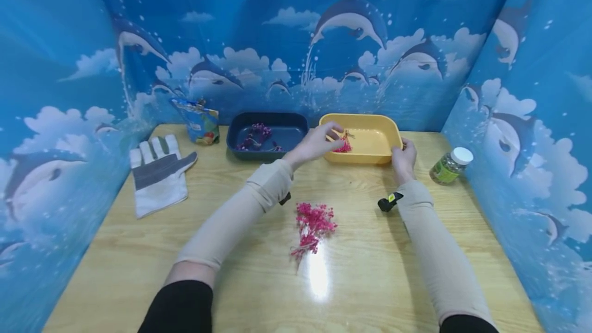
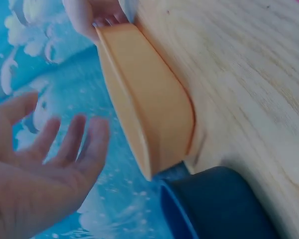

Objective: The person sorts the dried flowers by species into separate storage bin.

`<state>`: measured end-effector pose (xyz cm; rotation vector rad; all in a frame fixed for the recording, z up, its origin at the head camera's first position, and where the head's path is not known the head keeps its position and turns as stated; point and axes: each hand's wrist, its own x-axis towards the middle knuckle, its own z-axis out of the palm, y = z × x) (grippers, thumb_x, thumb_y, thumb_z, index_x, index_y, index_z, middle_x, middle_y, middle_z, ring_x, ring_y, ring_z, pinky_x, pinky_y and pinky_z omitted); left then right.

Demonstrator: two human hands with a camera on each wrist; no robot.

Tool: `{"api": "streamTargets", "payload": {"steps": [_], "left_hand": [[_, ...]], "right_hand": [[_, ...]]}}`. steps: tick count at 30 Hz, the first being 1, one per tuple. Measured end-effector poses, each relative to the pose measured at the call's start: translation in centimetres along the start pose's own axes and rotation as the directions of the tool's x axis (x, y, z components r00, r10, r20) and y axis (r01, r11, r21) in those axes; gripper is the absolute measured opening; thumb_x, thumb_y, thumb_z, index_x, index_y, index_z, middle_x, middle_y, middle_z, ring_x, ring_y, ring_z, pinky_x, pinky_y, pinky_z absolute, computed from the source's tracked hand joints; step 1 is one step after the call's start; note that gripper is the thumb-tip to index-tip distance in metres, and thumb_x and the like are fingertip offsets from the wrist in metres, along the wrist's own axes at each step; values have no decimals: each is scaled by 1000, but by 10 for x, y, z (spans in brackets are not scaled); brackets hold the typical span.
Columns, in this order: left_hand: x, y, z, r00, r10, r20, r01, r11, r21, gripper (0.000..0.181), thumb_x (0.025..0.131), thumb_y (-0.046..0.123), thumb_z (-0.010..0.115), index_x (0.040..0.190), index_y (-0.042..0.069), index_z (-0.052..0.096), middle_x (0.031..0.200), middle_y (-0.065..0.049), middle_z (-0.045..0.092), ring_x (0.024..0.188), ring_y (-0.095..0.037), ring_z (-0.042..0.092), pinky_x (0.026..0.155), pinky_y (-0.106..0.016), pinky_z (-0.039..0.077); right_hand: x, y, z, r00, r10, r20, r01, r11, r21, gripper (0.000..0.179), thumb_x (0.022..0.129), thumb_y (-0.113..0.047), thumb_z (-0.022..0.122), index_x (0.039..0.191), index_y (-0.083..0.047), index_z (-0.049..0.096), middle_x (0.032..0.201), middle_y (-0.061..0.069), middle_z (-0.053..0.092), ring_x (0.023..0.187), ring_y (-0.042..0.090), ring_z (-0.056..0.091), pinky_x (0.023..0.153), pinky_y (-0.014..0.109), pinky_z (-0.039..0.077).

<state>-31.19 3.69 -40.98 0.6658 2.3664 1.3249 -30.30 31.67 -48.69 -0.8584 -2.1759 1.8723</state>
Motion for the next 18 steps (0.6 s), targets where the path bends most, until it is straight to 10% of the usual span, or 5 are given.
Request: {"api": "streamTargets", "payload": {"steps": [10, 18], "left_hand": [[-41, 4, 8, 922, 196, 333, -260, 952, 159, 41, 106, 22, 64, 145, 13, 59, 149, -7, 62, 139, -26, 58, 116, -42, 51], [-72, -14, 17, 799, 308, 516, -531, 765, 365, 50, 95, -4, 62, 138, 21, 66, 142, 1, 61, 141, -19, 50, 126, -38, 40]], "right_hand": [[-3, -2, 0, 1000, -4, 8, 4, 1000, -4, 54, 108, -7, 37, 161, -9, 36, 163, 14, 40, 146, 22, 46, 121, 26, 45], [-2, -2, 1, 1000, 13, 4, -13, 1000, -2, 53, 109, -8, 37, 162, -10, 35, 166, 13, 38, 148, 21, 45, 122, 26, 44]]}}
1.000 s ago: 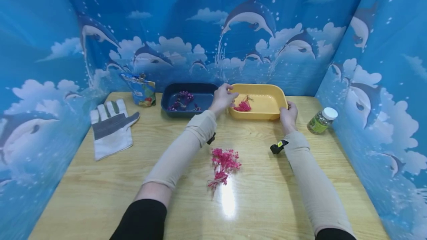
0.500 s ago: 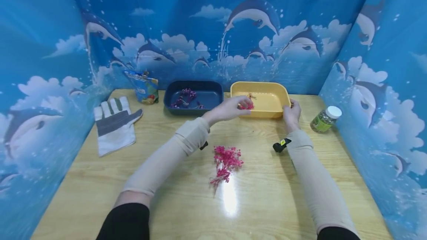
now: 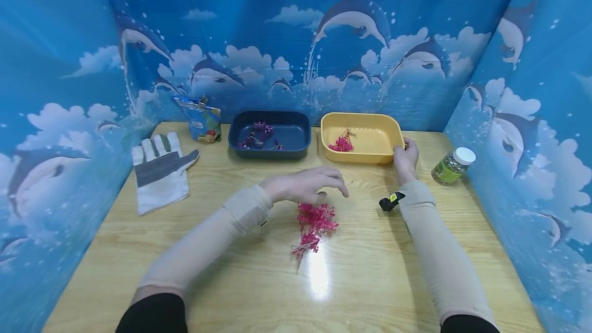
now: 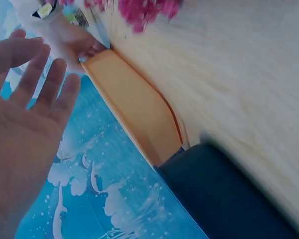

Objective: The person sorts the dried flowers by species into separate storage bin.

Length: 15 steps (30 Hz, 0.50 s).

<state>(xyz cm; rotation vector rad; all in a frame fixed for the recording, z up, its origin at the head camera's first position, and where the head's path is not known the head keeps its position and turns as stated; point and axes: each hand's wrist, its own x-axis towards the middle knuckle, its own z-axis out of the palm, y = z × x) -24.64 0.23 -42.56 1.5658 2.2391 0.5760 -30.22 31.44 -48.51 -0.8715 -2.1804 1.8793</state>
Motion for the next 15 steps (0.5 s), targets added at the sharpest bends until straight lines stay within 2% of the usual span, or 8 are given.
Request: {"api": "streamTargets", "payload": {"steps": [2, 5, 7, 12, 15], "left_hand": [[-6, 3, 5, 998, 23, 51, -23, 1000, 5, 60, 88, -13, 60, 136, 22, 68, 140, 2, 60, 141, -18, 50, 126, -38, 39], [-14, 10, 12, 993, 9, 119, -10, 1000, 8, 75, 78, -21, 57, 134, 26, 70, 142, 4, 58, 142, -17, 47, 126, -38, 39], [-17, 14, 16, 989, -1, 149, -7, 998, 56, 78, 74, -21, 60, 133, 29, 70, 145, 4, 57, 143, -18, 46, 125, -37, 40], [-19, 22, 27, 976, -18, 219, -30, 976, 218, 74, 77, -12, 71, 133, 36, 71, 155, 1, 52, 147, -21, 43, 125, -36, 41], [-21, 22, 32, 968, -43, 246, -14, 974, 226, 69, 79, -9, 73, 131, 37, 72, 157, 0, 51, 147, -20, 42, 122, -35, 43]], "right_hand": [[0, 0, 0, 1000, -4, 0, 4, 1000, 0, 53, 109, -8, 36, 162, -10, 35, 166, 13, 38, 148, 21, 44, 122, 26, 43], [1, 0, -1, 1000, -2, 1, 2, 1000, -6, 54, 108, -8, 36, 162, -11, 35, 166, 12, 38, 148, 21, 44, 122, 26, 43], [0, 0, -1, 1000, 1, 2, -1, 1000, -7, 54, 109, -8, 36, 162, -11, 35, 166, 12, 38, 148, 20, 44, 122, 26, 43], [0, 0, -1, 1000, 7, 6, -7, 1000, -7, 54, 109, -8, 37, 162, -12, 35, 165, 12, 38, 147, 21, 44, 121, 26, 44], [-1, 0, -1, 1000, 6, 7, -6, 1000, -11, 54, 108, -7, 37, 163, -12, 35, 165, 12, 39, 146, 21, 45, 121, 27, 44]]}}
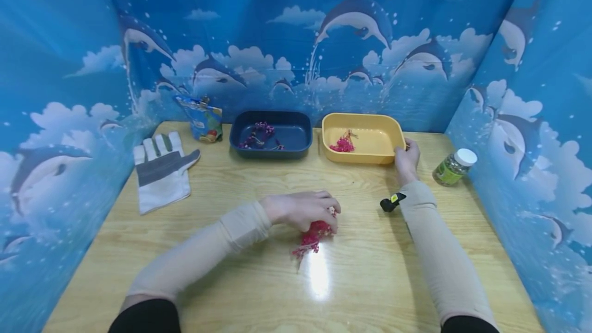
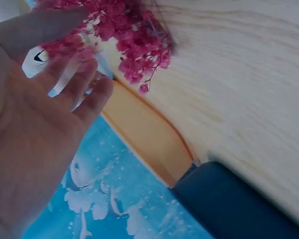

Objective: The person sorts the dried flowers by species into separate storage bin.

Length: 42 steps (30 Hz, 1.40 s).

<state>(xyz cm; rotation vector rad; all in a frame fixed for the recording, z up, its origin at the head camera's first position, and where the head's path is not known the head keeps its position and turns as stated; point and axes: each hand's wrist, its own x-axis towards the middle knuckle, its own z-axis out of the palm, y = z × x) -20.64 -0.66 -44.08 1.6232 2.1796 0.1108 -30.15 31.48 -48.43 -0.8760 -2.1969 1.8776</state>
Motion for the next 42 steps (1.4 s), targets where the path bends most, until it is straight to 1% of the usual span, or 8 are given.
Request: {"api": "streamTargets", "payload": {"steps": [6, 11, 18, 22, 27, 31, 36, 42], "left_hand": [[1, -5, 5, 999, -16, -34, 15, 999, -30, 46, 88, 7, 77, 125, 32, 74, 150, 1, 56, 138, -18, 49, 114, -30, 48], [2, -8, 2, 996, -31, -84, 26, 998, -61, 36, 93, 23, 78, 128, 30, 71, 152, 0, 55, 142, -19, 50, 118, -34, 47], [1, -11, -6, 975, -18, -220, -12, 991, -135, 34, 99, 28, 74, 131, 22, 69, 157, -4, 53, 149, -22, 48, 127, -37, 39], [2, -13, -8, 944, -17, -328, -42, 984, -172, 32, 99, 21, 74, 131, 20, 69, 147, -2, 62, 141, -18, 56, 124, -32, 44], [2, -17, -12, 888, -46, -457, -60, 975, -215, 29, 96, 17, 76, 125, 17, 71, 135, -1, 66, 129, -16, 63, 115, -27, 51], [5, -22, -21, 852, -83, -517, -42, 973, -225, 29, 95, 18, 78, 123, 15, 71, 131, -2, 68, 125, -17, 64, 112, -26, 52], [11, -31, -39, 805, -156, -572, 14, 969, -246, 30, 95, 16, 78, 124, 14, 72, 126, -2, 70, 117, -16, 67, 104, -26, 56], [22, -44, -56, 750, -296, -592, 136, 944, -300, 28, 96, 18, 77, 124, 18, 73, 125, 0, 68, 114, -15, 67, 99, -31, 58]], "right_hand": [[1, 1, 0, 1000, -14, 3, 14, 1000, 4, 55, 107, -6, 37, 162, -11, 35, 164, 13, 39, 145, 22, 45, 121, 28, 45], [2, 2, 0, 1000, -18, 0, 18, 1000, 8, 55, 107, -6, 37, 161, -10, 36, 164, 14, 40, 144, 22, 46, 120, 28, 45], [2, 2, -1, 1000, -17, -3, 17, 1000, 9, 55, 107, -6, 38, 161, -11, 36, 163, 13, 41, 142, 21, 47, 119, 27, 46], [2, 2, -1, 1000, -17, -1, 17, 1000, 6, 55, 107, -6, 38, 162, -11, 36, 163, 13, 40, 143, 21, 47, 119, 27, 45], [1, 2, -1, 1000, -27, -5, 27, 1000, 6, 54, 107, -6, 38, 161, -10, 37, 165, 12, 40, 148, 21, 44, 123, 28, 43], [0, 2, -2, 999, -35, -16, 35, 999, 8, 53, 107, -6, 39, 160, -10, 38, 166, 11, 40, 150, 21, 42, 124, 27, 42], [1, 4, -2, 999, -46, -20, 46, 999, 11, 53, 107, -6, 40, 160, -9, 39, 165, 13, 41, 148, 22, 44, 123, 28, 43], [2, 5, -1, 998, -63, -21, 63, 998, 7, 52, 107, -5, 41, 159, -8, 40, 163, 13, 43, 147, 23, 46, 121, 30, 45]]}}
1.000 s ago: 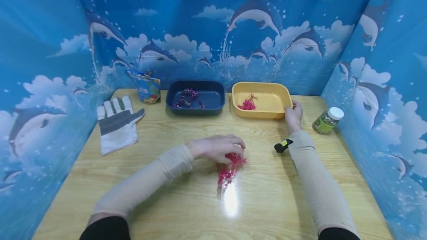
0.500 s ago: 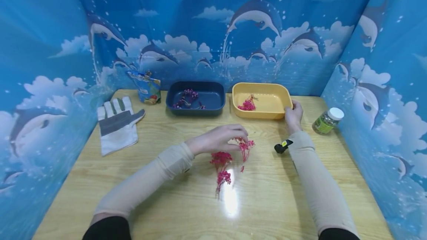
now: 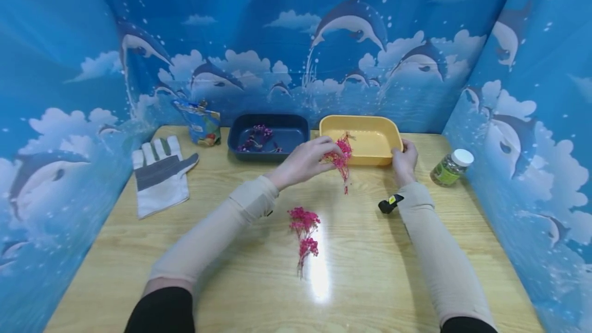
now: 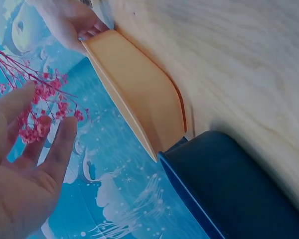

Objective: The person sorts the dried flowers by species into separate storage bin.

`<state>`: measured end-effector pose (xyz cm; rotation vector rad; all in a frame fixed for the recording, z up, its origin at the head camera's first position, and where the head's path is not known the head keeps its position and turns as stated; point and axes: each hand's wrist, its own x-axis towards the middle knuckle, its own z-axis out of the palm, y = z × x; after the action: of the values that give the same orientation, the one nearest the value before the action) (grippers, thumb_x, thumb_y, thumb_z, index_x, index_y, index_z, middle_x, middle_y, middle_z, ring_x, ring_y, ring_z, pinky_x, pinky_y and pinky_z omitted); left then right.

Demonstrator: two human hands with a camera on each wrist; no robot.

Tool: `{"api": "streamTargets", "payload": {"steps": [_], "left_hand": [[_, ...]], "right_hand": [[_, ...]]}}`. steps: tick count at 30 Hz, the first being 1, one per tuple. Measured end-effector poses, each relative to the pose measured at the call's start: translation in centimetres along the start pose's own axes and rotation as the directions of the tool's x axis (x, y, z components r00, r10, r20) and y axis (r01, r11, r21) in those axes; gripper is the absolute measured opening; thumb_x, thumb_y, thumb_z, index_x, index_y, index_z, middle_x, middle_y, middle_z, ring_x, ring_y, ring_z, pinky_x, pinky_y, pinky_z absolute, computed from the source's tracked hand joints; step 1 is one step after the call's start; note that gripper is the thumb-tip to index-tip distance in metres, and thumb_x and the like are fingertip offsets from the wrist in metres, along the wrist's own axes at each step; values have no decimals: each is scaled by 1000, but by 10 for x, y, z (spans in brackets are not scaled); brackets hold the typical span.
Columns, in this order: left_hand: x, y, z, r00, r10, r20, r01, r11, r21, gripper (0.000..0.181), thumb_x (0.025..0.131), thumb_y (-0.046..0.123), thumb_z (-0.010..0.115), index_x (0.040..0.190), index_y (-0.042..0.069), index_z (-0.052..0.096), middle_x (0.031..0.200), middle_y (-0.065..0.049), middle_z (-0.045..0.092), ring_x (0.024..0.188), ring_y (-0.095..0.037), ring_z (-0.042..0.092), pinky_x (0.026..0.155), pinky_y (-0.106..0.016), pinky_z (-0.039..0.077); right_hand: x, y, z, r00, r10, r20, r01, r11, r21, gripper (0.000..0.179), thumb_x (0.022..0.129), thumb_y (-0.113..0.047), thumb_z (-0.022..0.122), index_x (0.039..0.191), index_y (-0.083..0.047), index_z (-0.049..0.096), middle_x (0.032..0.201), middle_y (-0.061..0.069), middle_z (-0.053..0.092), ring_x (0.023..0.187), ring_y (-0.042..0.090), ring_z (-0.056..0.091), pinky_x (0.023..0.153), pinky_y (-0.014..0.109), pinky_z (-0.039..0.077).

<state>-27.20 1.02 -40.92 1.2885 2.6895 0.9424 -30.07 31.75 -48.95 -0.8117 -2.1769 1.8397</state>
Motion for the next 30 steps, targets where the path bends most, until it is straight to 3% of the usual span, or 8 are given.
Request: {"api": "streamTargets", "payload": {"steps": [8, 19, 30], "left_hand": [[29, -9, -1, 992, -119, -47, 118, 993, -28, 31, 99, 16, 74, 130, 17, 70, 126, -2, 65, 119, -20, 66, 103, -33, 58], [64, -16, 3, 979, -194, -59, 193, 981, -17, 33, 101, 14, 72, 133, 18, 67, 130, -1, 61, 121, -17, 62, 102, -30, 58], [84, -24, 18, 957, -271, -106, 270, 963, -18, 31, 100, 12, 71, 130, 21, 67, 124, -1, 57, 111, -20, 62, 97, -29, 59]], "right_hand": [[2, -1, 1, 1000, 25, 0, -25, 1000, -18, 52, 108, -6, 41, 160, -10, 39, 165, 12, 41, 148, 23, 45, 122, 30, 45], [0, -2, 1, 1000, 4, -4, -4, 1000, 4, 52, 106, -5, 43, 158, -7, 41, 161, 15, 44, 145, 24, 47, 121, 29, 46], [4, 4, 0, 1000, -8, -2, 8, 1000, 22, 51, 108, -7, 43, 158, -8, 41, 164, 14, 43, 147, 24, 47, 121, 30, 46]]}}
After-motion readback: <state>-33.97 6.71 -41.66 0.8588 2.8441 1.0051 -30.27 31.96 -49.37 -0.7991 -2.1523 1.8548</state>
